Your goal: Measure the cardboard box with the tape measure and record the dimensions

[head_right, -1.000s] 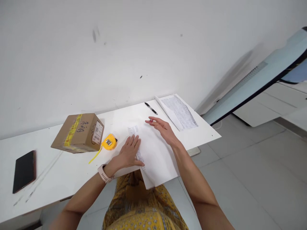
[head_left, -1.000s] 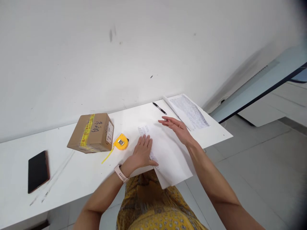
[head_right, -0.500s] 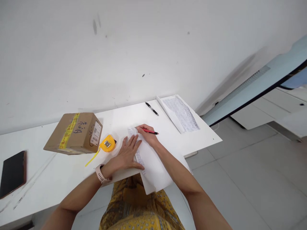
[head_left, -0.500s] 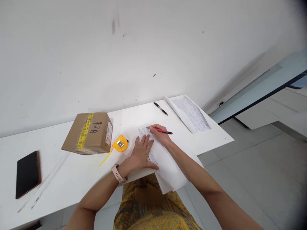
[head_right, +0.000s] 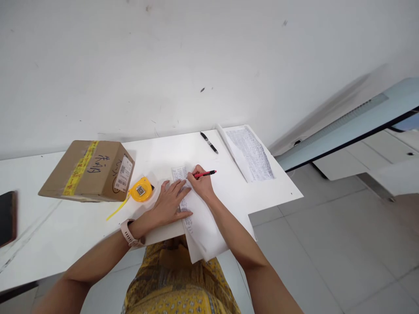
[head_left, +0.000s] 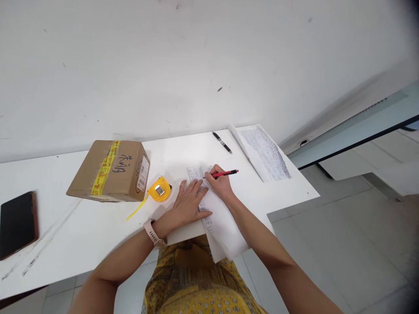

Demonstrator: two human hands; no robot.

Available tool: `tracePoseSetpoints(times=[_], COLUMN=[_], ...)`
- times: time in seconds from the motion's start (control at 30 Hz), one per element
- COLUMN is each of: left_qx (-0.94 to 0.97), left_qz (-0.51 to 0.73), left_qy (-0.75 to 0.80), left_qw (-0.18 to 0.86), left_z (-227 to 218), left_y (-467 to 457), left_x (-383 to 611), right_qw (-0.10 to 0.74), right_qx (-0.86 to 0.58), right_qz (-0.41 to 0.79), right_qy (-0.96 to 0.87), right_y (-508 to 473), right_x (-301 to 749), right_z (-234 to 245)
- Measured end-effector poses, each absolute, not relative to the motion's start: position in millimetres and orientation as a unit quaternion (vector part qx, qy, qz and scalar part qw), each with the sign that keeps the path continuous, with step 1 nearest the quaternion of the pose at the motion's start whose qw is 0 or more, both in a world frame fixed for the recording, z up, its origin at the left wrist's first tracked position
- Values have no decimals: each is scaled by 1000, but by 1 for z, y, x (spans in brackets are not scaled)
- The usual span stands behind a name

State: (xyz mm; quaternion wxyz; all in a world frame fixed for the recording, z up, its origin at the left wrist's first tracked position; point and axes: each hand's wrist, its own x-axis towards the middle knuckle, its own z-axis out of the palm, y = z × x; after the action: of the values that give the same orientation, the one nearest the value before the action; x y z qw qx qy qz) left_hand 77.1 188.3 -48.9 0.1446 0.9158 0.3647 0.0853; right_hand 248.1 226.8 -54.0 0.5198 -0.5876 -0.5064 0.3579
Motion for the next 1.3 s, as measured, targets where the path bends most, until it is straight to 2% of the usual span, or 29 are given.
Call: tracePoseSetpoints(times=[0.7, 1.3], left_qx=[916, 920], left_qz=[97, 89], left_qy=[364, 360], left_qw=[140, 125], left_z=[-51, -48], left_y=[188, 188], left_x=[78, 77], right_qw=[481, 492], right_qx=[-599, -595], right_qz=[333, 346], right_qy=[-547, -532], right_y=[229, 227], right_x=[250, 249], right_z=[-59, -55])
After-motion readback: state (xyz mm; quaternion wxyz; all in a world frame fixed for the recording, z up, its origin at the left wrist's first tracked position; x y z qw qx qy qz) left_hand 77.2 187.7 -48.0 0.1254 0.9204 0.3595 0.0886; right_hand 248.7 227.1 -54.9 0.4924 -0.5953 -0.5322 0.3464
